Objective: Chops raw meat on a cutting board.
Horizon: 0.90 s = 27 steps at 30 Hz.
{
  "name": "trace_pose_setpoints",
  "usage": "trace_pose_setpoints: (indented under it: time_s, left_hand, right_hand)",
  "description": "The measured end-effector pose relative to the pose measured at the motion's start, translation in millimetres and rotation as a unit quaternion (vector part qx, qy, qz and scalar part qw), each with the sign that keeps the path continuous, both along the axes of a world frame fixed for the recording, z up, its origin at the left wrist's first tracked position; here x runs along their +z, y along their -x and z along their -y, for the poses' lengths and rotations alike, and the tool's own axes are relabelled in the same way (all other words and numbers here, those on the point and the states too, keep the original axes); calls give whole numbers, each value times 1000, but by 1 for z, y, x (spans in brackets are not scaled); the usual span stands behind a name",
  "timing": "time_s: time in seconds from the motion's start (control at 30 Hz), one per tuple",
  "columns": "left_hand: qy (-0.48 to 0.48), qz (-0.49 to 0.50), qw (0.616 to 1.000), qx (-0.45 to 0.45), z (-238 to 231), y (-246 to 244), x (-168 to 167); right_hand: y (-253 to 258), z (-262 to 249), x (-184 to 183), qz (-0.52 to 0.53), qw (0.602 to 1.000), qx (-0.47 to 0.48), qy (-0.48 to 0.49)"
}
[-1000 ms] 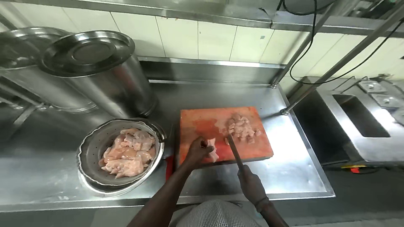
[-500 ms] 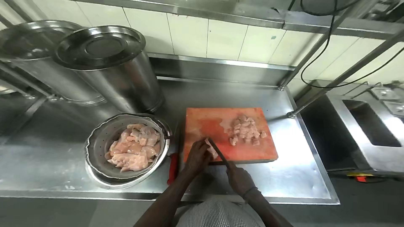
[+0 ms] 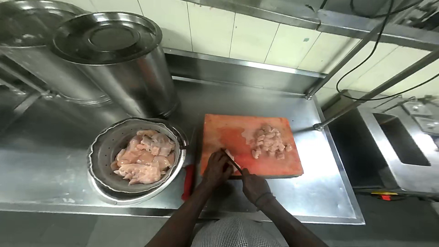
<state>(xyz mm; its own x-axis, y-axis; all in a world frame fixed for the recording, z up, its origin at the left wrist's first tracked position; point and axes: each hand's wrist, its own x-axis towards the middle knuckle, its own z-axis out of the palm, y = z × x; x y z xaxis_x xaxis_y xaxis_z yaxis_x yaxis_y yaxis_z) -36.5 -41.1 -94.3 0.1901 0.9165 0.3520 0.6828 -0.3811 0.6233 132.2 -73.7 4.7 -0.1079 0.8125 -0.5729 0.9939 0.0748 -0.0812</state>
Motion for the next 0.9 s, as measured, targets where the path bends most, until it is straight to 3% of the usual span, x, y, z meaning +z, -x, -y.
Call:
trace_pose_setpoints:
  time_s: [0.2, 0.37, 0.47, 0.6, 0.9]
  left_hand:
    - [-15, -7, 1000, 6, 2, -1, -2]
    - [-26, -30, 999, 12, 4, -4, -3]
    - [-24, -14, 999, 17, 5, -1, -1]
    - [-1, 2, 1000, 24, 11, 6, -1]
    - [60, -67, 996, 13, 6, 16, 25]
  right_hand:
    - [28, -21, -5, -12, 1000, -23, -2]
    - [-2, 9, -21, -16, 1000, -13, -14]
    - [-17, 36, -6, -35, 994, -79, 61]
    - [-54, 64, -57, 3, 998, -60, 29]
    - [-51, 31, -20, -38, 996, -79, -27]
